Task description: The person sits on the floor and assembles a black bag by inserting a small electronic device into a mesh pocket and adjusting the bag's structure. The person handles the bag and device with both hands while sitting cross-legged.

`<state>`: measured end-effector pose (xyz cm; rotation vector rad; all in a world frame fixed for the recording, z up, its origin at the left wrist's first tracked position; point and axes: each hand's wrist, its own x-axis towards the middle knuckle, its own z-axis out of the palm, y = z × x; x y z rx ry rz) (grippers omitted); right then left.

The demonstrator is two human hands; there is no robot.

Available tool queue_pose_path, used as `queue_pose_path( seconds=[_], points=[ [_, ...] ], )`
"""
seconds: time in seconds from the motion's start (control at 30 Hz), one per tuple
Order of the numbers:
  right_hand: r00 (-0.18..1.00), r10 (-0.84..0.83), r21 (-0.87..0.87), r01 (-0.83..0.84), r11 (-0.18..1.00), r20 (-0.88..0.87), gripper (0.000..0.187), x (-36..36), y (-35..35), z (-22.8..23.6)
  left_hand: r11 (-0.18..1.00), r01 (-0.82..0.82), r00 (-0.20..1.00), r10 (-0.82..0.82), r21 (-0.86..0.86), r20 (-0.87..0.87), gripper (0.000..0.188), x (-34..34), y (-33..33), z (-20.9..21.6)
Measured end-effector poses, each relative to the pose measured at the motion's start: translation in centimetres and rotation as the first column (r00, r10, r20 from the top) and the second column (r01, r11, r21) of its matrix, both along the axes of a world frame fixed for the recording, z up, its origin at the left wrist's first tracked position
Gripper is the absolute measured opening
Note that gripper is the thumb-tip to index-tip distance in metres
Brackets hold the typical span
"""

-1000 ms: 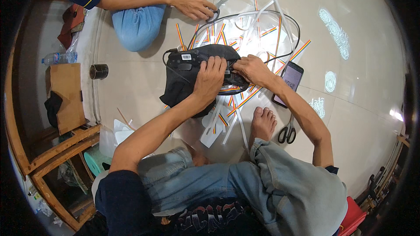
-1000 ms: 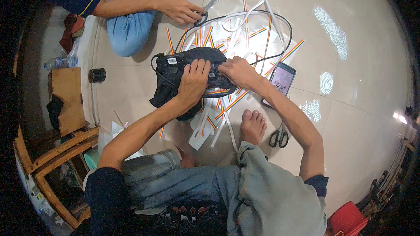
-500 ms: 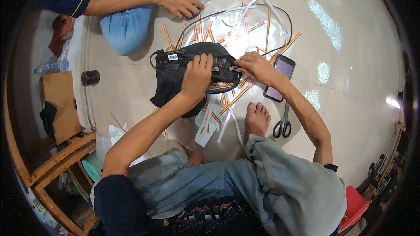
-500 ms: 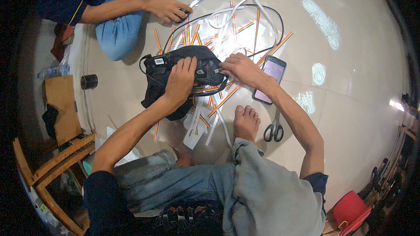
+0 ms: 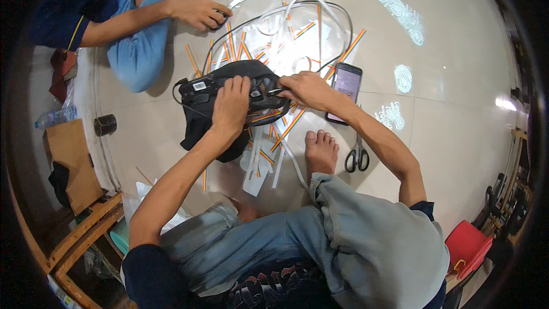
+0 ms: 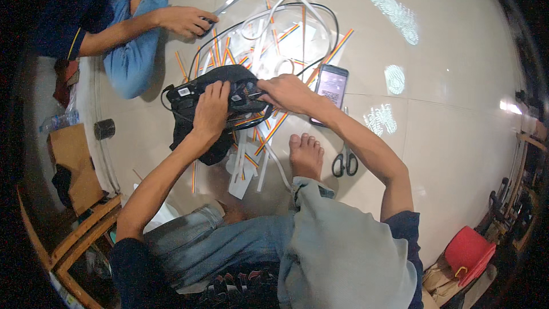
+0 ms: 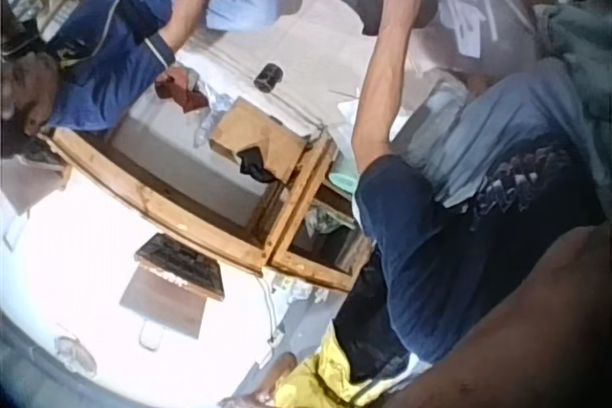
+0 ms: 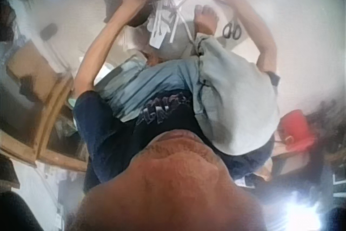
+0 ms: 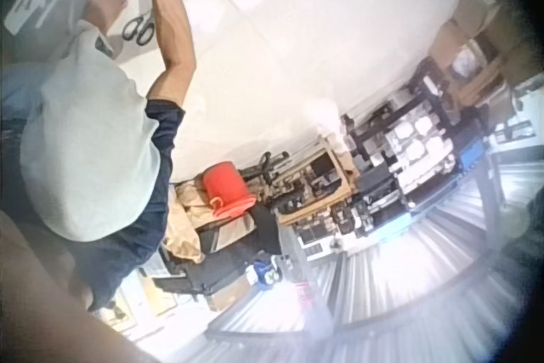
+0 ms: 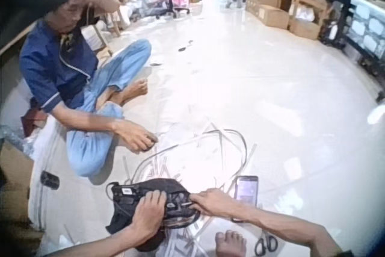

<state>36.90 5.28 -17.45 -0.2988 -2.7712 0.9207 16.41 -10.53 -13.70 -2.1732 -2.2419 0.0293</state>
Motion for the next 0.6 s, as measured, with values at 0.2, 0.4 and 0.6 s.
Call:
queue_pose_path(
  seconds=[0.2, 0.4, 0.6],
  points=[
    [0.993, -0.054, -0.06, 0.061, 0.996, 0.105, 0.027, -0.5, -0.3, 0.0, 0.975, -0.064, 0.989, 0.091, -0.215, 0.118, 0.066, 0.0, 0.2, 0.7],
    [0.997, -0.077, -0.08, 0.078, 0.994, 0.022, 0.025, -1.2, -0.7, -1.4, 1.0, 0.011, 1.0, -0.011, 0.003, 0.006, 0.045, -0.1, 0.0, 0.1],
    [0.992, -0.125, -0.059, 0.124, 0.991, -0.012, 0.021, -2.3, -1.0, -1.5, 1.0, 0.008, 1.0, -0.008, -0.018, -0.004, 0.047, -0.2, -0.3, -0.2]
  ],
)
